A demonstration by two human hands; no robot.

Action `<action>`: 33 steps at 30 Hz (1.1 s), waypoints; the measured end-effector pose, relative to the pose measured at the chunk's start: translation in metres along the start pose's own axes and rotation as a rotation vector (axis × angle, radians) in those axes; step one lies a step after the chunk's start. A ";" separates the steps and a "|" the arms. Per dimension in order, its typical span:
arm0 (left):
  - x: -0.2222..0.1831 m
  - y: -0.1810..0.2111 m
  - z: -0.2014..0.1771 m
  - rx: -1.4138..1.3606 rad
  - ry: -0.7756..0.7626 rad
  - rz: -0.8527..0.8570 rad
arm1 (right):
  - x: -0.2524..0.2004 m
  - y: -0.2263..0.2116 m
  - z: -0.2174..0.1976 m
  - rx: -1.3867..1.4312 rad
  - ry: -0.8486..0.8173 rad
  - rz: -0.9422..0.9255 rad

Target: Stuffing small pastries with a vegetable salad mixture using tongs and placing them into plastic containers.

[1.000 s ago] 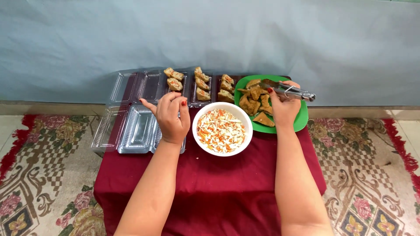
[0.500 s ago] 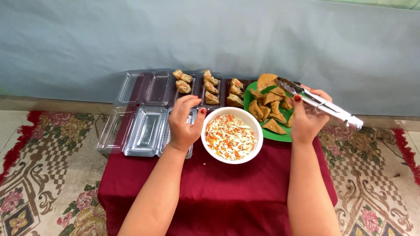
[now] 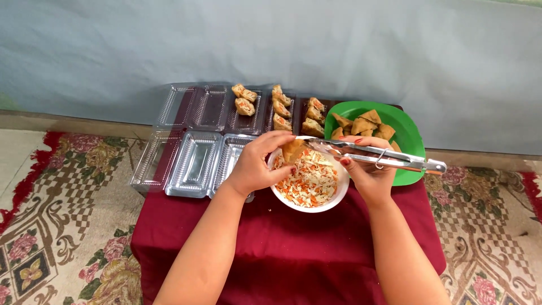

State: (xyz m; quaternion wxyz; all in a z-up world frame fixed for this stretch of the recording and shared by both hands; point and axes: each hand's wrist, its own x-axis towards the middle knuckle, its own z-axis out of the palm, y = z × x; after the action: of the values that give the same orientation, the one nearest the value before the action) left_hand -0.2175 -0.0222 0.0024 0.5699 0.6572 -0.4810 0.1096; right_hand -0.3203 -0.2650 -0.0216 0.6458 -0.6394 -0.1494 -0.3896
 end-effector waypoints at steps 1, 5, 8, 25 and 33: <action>-0.001 -0.002 0.001 0.002 -0.001 -0.001 | -0.001 -0.001 0.000 0.002 0.001 0.001; -0.011 -0.021 0.005 -0.044 0.105 -0.080 | -0.003 -0.005 0.003 0.034 -0.022 0.009; -0.007 -0.027 0.008 -0.159 0.177 -0.139 | 0.002 -0.010 -0.004 0.045 -0.033 0.001; -0.008 -0.033 0.006 -0.112 0.345 -0.199 | -0.001 -0.014 -0.023 -0.007 -0.341 0.374; -0.024 -0.049 0.011 0.223 0.077 -0.222 | -0.003 -0.007 -0.043 0.018 -0.256 0.311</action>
State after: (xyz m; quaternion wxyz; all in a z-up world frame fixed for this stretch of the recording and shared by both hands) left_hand -0.1965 -0.0246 -0.0494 0.5200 0.7609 -0.3679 0.1237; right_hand -0.3403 -0.3039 -0.0244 0.6795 -0.6934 -0.1333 -0.1994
